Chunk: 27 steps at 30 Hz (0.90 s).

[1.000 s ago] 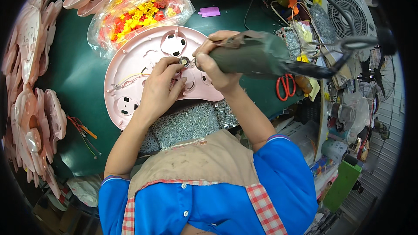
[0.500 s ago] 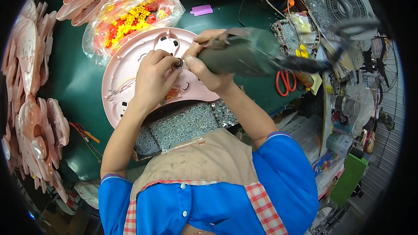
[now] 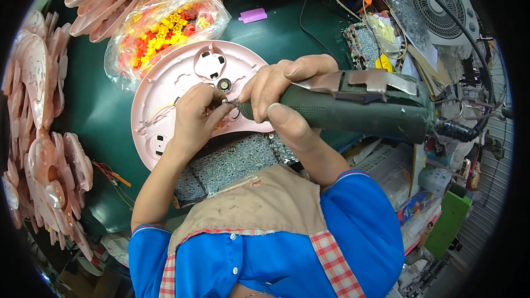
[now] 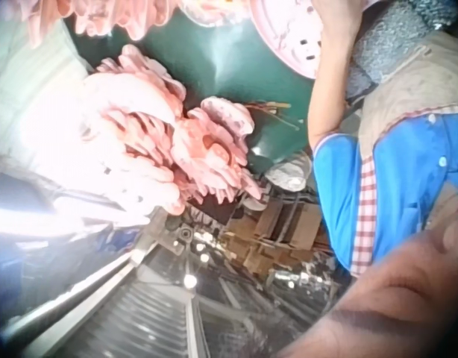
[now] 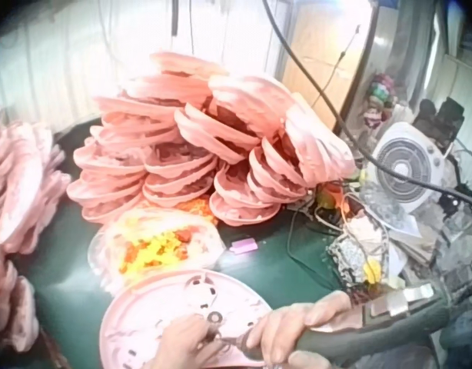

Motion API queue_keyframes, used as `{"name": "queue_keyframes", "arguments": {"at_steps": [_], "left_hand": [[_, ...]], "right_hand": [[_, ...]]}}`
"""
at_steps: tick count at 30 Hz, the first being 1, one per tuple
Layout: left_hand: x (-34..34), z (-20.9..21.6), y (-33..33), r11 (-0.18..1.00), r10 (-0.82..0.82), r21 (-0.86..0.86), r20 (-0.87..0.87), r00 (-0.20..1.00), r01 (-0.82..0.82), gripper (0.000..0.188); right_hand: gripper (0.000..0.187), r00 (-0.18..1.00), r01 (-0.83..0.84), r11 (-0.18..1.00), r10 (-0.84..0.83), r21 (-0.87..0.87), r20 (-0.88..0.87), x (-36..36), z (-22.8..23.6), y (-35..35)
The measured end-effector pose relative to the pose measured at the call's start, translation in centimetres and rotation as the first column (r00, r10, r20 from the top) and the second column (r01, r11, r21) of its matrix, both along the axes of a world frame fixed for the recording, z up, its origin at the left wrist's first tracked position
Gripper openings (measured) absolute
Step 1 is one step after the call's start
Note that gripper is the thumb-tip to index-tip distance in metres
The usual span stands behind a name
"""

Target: The person assembles small plastic components on a pink plastic base using a soldering iron. They place colorful plastic pieces into designated slots and use the soldering iron to secure them in place. The person repeatedly picks up new pieces and solders them onto the base.

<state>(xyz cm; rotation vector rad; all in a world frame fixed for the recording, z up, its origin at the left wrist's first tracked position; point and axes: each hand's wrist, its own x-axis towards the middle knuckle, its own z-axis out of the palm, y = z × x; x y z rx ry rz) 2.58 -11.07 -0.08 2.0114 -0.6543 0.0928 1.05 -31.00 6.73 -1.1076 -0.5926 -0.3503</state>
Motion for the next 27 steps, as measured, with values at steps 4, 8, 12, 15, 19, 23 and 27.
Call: {"name": "queue_keyframes", "arguments": {"at_steps": [4, 8, 12, 15, 19, 23, 27], "left_hand": [[-0.4, 0.1, 0.0, 0.997, -0.008, -0.075, 0.030, 1.000, 0.010, 0.025], [0.1, 0.0, 0.2, 1.000, -0.013, 0.000, 0.296, 0.955, 0.014, 0.029], [0.8, 0.1, -0.5, 0.997, 0.045, 0.040, 0.410, 0.911, -0.067, 0.033], [0.9, 0.0, -0.2, 0.981, 0.068, 0.154, 0.307, 0.949, -0.120, 0.030], [0.5, -1.3, 0.5, 0.971, 0.030, 0.229, 0.159, 0.987, -0.066, 0.029], [0.4, -1.6, 0.5, 0.979, 0.036, 0.194, 0.151, 0.988, -0.065, 0.025], [0.3, -1.8, 0.5, 0.980, 0.052, 0.181, 0.138, 0.989, -0.077, 0.021]], "right_hand": [[0.048, 0.999, 0.014, 0.999, -0.012, 0.051, -0.029, -0.5, 0.3, 0.4], [0.048, 0.999, 0.032, 0.993, -0.030, 0.118, -0.017, -0.7, 0.4, 0.7], [0.048, 0.992, 0.126, 0.992, -0.127, 0.031, 0.027, 0.0, -0.4, 1.1], [0.047, 0.978, 0.206, 0.969, -0.198, -0.137, 0.069, 1.8, -2.4, 0.9], [0.046, 0.977, 0.214, 0.969, -0.215, -0.127, -0.001, 2.5, -3.9, 0.8], [0.040, 0.974, 0.223, 0.969, -0.226, -0.110, -0.011, 2.8, -4.8, 1.6], [0.038, 0.974, 0.195, 0.934, -0.221, -0.300, -0.055, 3.2, -5.3, 1.9]]}}
